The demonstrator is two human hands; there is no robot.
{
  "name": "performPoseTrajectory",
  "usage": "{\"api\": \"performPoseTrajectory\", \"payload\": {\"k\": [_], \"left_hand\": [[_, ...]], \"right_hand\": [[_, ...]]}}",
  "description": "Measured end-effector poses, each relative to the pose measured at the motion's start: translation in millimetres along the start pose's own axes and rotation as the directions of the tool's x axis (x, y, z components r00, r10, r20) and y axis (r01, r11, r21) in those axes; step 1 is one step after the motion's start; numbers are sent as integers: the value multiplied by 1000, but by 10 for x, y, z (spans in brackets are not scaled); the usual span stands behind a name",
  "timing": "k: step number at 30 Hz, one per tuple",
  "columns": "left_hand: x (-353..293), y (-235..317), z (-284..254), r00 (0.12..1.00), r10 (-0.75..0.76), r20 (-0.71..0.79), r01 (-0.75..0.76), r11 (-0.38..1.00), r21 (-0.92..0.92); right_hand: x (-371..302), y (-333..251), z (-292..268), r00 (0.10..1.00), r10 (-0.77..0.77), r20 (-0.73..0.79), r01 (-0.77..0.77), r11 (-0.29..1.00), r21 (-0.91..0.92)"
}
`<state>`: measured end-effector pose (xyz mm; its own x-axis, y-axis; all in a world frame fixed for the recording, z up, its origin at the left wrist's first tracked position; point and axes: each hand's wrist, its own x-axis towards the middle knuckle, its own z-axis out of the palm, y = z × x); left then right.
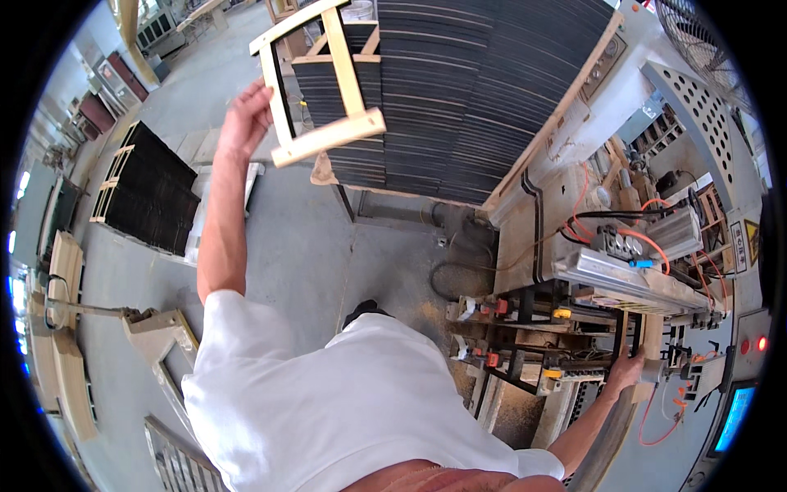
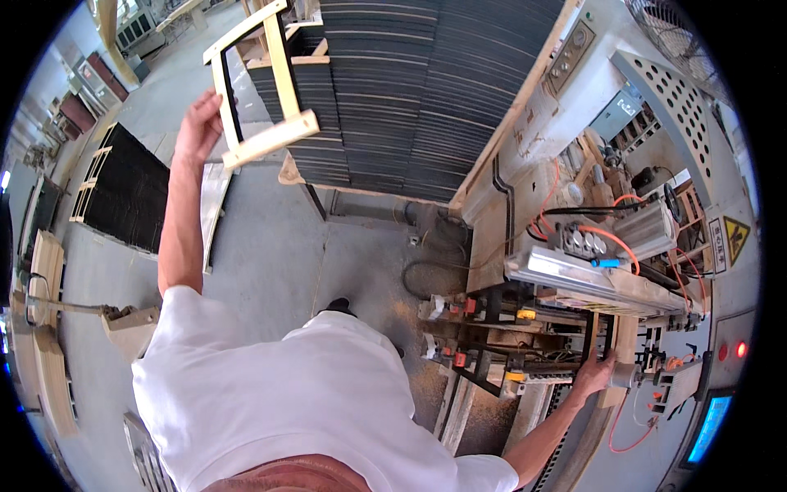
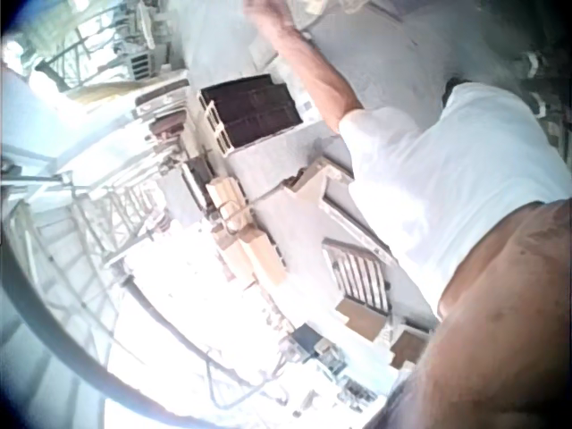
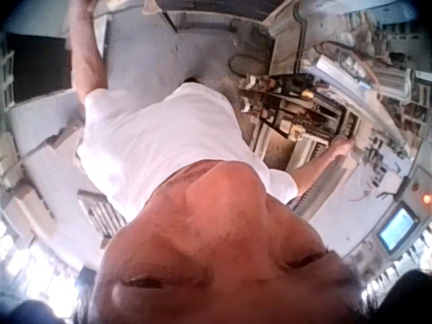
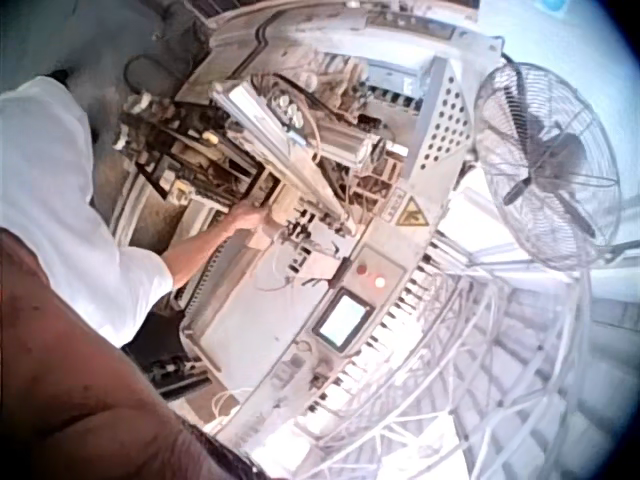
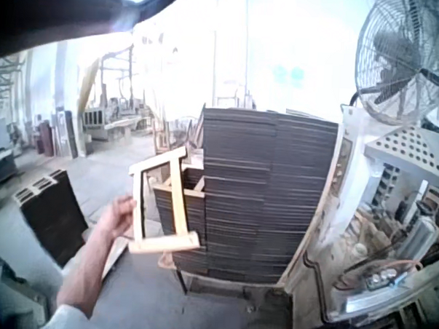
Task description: The person repeatedly picks up small wooden frames from a machine, places them on a stack, and then retrieves them to repeat the process. The task involves continuous handling of the frames without visible assembly or finishing.
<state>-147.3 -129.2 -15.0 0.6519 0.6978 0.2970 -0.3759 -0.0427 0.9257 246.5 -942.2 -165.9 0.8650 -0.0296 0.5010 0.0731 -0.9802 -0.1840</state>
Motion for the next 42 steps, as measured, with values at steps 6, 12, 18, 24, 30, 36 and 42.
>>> {"api": "performPoseTrajectory", "payload": {"k": [6, 12, 18, 24, 30, 36, 42], "left_hand": [[1642, 62, -907, 996, -73, -48, 74, 997, 20], [2412, -451, -550, 969, -234, -77, 244, 866, 437], [2364, -309, -404, 967, 240, 87, -180, 398, 899], [1414, 63, 302, 809, 73, 583, -582, 242, 777], [1534, -212, 424, 821, -57, 568, -500, 406, 765], [2157, -722, -52, 791, 172, 588, -610, 133, 781], [271, -256, 1624, 732, 456, 506, -681, 513, 523]], "right_hand": [[-425, -1325, -483, 980, 134, -145, -60, 901, 430], [-1100, -2463, -760, 987, 146, -74, -71, 791, 608], [-1514, -2839, -858, 978, 202, 55, -193, 763, 617], [-1741, -2642, -1022, 964, 259, 54, -220, 671, 708], [-1958, -2702, -1838, 909, 408, 86, -409, 830, 379], [-2025, -2038, -2782, 964, -31, -265, 16, 998, -60], [-2413, -1409, -5108, 916, 16, -402, -303, 682, -665]]}}
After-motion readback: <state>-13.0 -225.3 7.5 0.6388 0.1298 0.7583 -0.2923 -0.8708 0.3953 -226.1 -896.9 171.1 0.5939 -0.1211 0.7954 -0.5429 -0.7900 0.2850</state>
